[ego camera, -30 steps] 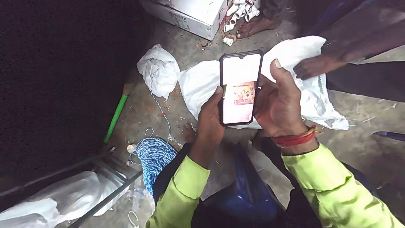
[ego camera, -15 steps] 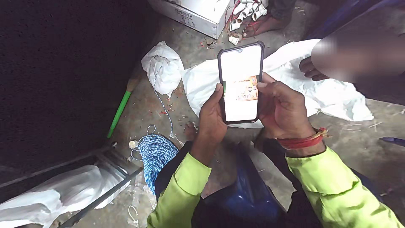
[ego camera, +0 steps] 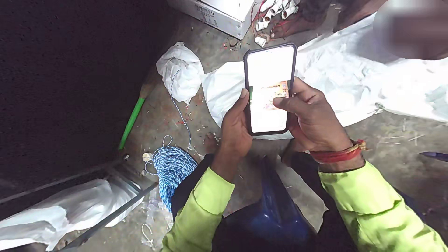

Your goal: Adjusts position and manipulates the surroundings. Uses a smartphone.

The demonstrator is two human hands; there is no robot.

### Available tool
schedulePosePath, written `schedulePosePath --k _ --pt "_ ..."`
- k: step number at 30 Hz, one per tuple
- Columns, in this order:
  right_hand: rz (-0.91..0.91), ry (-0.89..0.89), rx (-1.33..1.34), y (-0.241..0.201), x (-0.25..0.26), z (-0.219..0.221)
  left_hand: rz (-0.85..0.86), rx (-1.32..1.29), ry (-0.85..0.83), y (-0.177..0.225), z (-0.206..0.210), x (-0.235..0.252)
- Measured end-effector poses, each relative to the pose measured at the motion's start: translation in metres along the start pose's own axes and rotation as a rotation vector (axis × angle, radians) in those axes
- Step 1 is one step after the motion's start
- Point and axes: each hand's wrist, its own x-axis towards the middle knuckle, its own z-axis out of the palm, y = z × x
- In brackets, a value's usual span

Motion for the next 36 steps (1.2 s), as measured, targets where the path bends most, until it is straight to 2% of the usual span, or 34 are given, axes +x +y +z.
schedulePosePath --k 12,17,22,30,36 --pt "-0.005 0.014 0.019 0.001 0.002 0.000 0.019 -0.027 0.030 -0.002 0.001 0.003" --pt "-0.011 -0.008 -0.017 -0.001 0.000 0.001 0.007 0.073 0.026 0.001 0.000 -0.005" --pt "0.021 -0.005 0.002 -0.002 -0.004 0.002 0.009 0.068 0.005 0.001 -0.002 -0.008" --pt "-0.087 -0.085 -0.071 0.006 0.007 -0.004 0.026 0.034 0.062 0.002 0.000 -0.004" --pt "-0.079 -0.086 -0.069 0.006 0.007 -0.004 0.020 0.056 -0.013 0.001 -0.008 -0.011"
